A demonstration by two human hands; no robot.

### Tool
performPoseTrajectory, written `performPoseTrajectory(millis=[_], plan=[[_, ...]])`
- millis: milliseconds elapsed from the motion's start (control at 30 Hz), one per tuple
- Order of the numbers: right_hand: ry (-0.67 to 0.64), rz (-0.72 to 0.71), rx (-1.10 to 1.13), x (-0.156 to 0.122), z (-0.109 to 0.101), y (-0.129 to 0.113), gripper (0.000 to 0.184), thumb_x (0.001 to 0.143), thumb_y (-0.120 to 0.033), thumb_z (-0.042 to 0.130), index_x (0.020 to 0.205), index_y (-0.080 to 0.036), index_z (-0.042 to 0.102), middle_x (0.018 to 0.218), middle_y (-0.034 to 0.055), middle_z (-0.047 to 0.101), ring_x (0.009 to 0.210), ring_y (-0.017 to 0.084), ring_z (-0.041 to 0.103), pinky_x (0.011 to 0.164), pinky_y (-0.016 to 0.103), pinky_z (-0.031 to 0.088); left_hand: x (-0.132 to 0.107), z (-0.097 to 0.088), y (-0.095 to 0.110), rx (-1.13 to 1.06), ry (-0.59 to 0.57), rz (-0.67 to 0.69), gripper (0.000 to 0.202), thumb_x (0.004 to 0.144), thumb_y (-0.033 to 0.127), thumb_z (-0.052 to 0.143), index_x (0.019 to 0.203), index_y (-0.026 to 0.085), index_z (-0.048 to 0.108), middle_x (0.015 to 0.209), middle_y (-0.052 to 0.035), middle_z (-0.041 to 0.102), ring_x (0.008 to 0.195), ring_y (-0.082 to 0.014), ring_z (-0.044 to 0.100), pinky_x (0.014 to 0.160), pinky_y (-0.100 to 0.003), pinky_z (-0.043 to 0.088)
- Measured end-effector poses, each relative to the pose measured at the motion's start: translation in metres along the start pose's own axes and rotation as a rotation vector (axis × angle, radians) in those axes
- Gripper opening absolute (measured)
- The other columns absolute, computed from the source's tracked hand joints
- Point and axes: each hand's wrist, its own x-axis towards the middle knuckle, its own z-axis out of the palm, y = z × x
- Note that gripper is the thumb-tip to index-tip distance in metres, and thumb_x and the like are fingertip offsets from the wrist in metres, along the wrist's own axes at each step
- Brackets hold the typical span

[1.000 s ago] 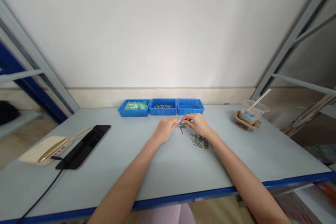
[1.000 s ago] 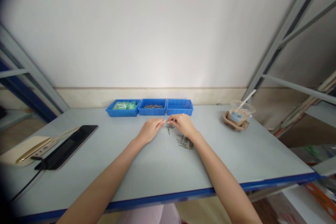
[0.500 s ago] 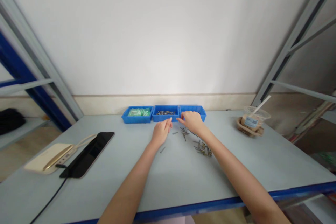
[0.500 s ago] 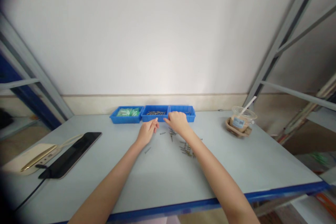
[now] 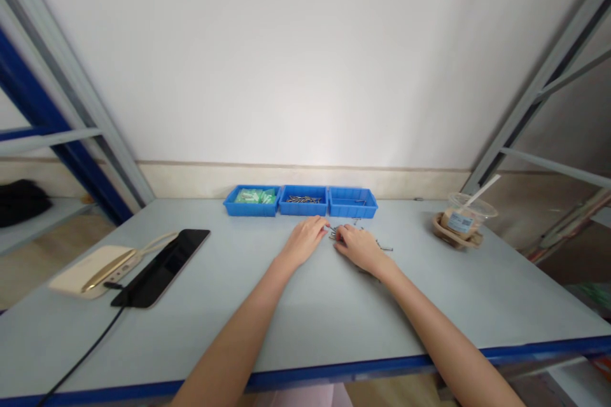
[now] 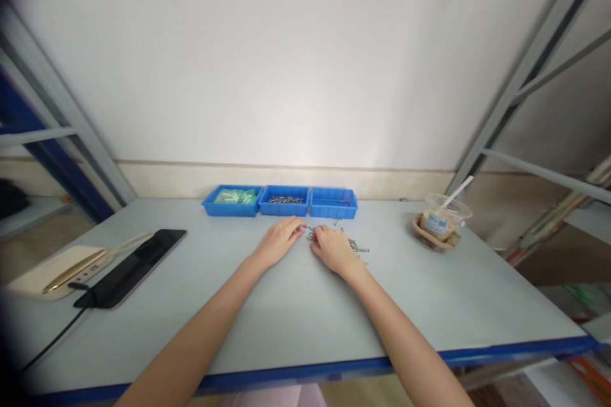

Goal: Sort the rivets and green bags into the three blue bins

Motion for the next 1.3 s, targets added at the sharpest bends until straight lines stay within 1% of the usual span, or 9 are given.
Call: performPoseTrajectory(millis=[167, 267, 433, 567, 800, 967, 1067, 1133, 1300], plan=[[0.043, 0.07, -0.011, -0.003, 0.006, -0.004, 0.016, 0.089, -0.025, 0.046, 0.101, -0.018, 0.053, 0.101, 0.0072, 0.059, 0.079, 0.018, 0.061, 0.062, 0.026, 0.04, 0.001, 0.0, 0.001, 0.062, -0.071, 0.019, 0.012, 0.086, 0.012, 0.048, 0.089, 0.017, 0.058, 0.089, -0.0033, 0.058, 0.086, -0.018, 0.054, 0.077, -0.028, 0.042], [0.063, 0.111, -0.017, -0.003, 0.005, -0.005, 0.018, 0.088, -0.027, 0.049, 0.103, -0.018, 0.051, 0.103, 0.0078, 0.057, 0.078, 0.018, 0.061, 0.059, 0.026, 0.039, 0.002, 0.001, 0.003, 0.097, -0.114, 0.026, 0.01, 0.086, 0.014, 0.05, 0.089, 0.017, 0.058, 0.086, -0.003, 0.057, 0.085, -0.0181, 0.054, 0.075, -0.027, 0.041], [0.024, 0.083, -0.022, 0.0, 0.007, -0.001, 0.015, 0.092, -0.025, 0.04, 0.097, -0.018, 0.054, 0.1, 0.0065, 0.057, 0.078, 0.017, 0.061, 0.059, 0.025, 0.038, 0.004, 0.008, 0.004, 0.081, -0.167, 0.069, 0.008, 0.086, 0.017, 0.051, 0.085, 0.017, 0.059, 0.085, -0.0029, 0.057, 0.084, -0.0178, 0.054, 0.075, -0.026, 0.04], [0.034, 0.037, -0.035, 0.0, 0.013, 0.002, 0.019, 0.094, -0.023, 0.034, 0.095, -0.017, 0.053, 0.097, 0.0073, 0.057, 0.079, 0.017, 0.059, 0.06, 0.026, 0.038, 0.004, 0.012, 0.005, 0.098, -0.16, 0.071, 0.013, 0.089, 0.017, 0.047, 0.082, 0.016, 0.058, 0.083, -0.0031, 0.057, 0.083, -0.018, 0.054, 0.075, -0.026, 0.04], [0.056, -0.009, -0.118, -0.003, 0.017, -0.001, 0.026, 0.094, -0.016, 0.025, 0.099, -0.013, 0.05, 0.097, 0.0108, 0.055, 0.072, 0.018, 0.056, 0.058, 0.028, 0.039, 0.004, 0.007, 0.006, 0.132, -0.17, 0.093, 0.012, 0.088, 0.017, 0.048, 0.08, 0.016, 0.056, 0.082, -0.0027, 0.057, 0.081, -0.0178, 0.053, 0.073, -0.027, 0.039], [0.11, 0.039, -0.026, -0.003, 0.012, -0.001, 0.024, 0.095, -0.023, 0.029, 0.098, -0.016, 0.052, 0.097, 0.0083, 0.058, 0.077, 0.016, 0.059, 0.061, 0.026, 0.039, 0.005, 0.005, 0.006, 0.126, -0.18, 0.086, 0.015, 0.089, 0.016, 0.046, 0.076, 0.015, 0.055, 0.079, -0.0026, 0.056, 0.081, -0.018, 0.054, 0.074, -0.028, 0.039], [0.129, 0.014, 0.043, -0.004, 0.008, 0.0, 0.022, 0.093, -0.03, 0.038, 0.101, -0.019, 0.055, 0.101, 0.0072, 0.061, 0.085, 0.017, 0.06, 0.067, 0.025, 0.04, 0.004, 0.003, 0.006, 0.101, -0.138, 0.054, 0.014, 0.09, 0.017, 0.045, 0.079, 0.016, 0.054, 0.082, -0.0027, 0.056, 0.081, -0.0176, 0.053, 0.074, -0.027, 0.039], [0.113, 0.008, 0.055, -0.003, 0.005, 0.001, 0.021, 0.091, -0.03, 0.041, 0.102, -0.022, 0.058, 0.099, 0.0058, 0.064, 0.087, 0.018, 0.061, 0.069, 0.024, 0.04, 0.003, 0.003, 0.006, 0.066, -0.113, 0.033, 0.012, 0.09, 0.017, 0.044, 0.081, 0.016, 0.053, 0.083, -0.0022, 0.056, 0.08, -0.0169, 0.053, 0.073, -0.027, 0.039], [0.126, 0.056, 0.038, -0.002, 0.003, 0.003, 0.029, 0.094, -0.029, 0.035, 0.096, -0.023, 0.063, 0.092, 0.0046, 0.067, 0.083, 0.017, 0.062, 0.067, 0.024, 0.039, 0.004, 0.003, 0.006, -0.004, -0.093, 0.037, 0.014, 0.091, 0.016, 0.042, 0.084, 0.016, 0.054, 0.084, -0.0021, 0.057, 0.08, -0.0164, 0.053, 0.073, -0.027, 0.039]])
